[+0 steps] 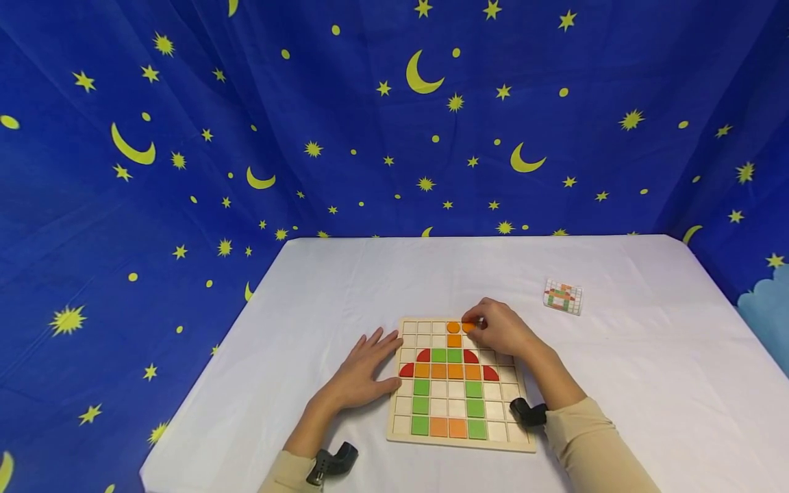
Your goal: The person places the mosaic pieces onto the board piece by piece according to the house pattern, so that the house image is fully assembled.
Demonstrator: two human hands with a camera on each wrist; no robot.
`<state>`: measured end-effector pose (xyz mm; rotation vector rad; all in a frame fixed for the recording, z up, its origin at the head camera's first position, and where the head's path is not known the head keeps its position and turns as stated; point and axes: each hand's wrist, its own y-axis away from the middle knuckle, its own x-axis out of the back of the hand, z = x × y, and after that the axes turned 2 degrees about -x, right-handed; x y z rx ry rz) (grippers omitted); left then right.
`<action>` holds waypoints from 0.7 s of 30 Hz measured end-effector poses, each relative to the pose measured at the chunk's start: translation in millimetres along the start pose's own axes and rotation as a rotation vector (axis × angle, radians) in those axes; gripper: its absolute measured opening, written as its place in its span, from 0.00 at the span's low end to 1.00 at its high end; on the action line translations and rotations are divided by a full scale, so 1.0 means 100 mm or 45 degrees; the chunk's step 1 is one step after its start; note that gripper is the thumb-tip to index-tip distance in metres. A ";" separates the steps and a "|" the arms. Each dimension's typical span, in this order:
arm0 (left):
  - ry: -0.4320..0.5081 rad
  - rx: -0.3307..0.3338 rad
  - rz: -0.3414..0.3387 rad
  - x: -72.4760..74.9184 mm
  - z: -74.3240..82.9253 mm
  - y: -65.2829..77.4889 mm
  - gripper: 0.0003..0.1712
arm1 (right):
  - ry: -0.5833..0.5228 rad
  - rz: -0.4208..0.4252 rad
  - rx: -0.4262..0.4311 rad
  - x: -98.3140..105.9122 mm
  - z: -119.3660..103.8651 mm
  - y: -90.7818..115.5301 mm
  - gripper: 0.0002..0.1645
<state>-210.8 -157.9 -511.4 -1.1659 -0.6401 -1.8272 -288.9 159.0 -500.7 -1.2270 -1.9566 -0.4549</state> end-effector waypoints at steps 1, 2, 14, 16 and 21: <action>0.002 -0.003 0.001 0.00 0.00 0.00 0.41 | 0.002 -0.002 -0.002 0.00 0.01 0.00 0.13; 0.001 -0.007 0.002 -0.01 0.00 -0.01 0.41 | 0.003 -0.003 -0.005 0.00 0.02 0.01 0.14; 0.028 -0.025 -0.002 -0.04 0.00 -0.03 0.41 | 0.104 0.057 -0.038 0.20 0.04 0.28 0.17; 0.029 -0.019 -0.005 -0.04 0.01 -0.03 0.41 | 0.168 0.072 -0.049 0.25 0.05 0.38 0.19; 0.063 0.001 0.018 0.02 0.01 -0.03 0.39 | 0.425 0.146 -0.082 0.38 0.12 0.69 0.32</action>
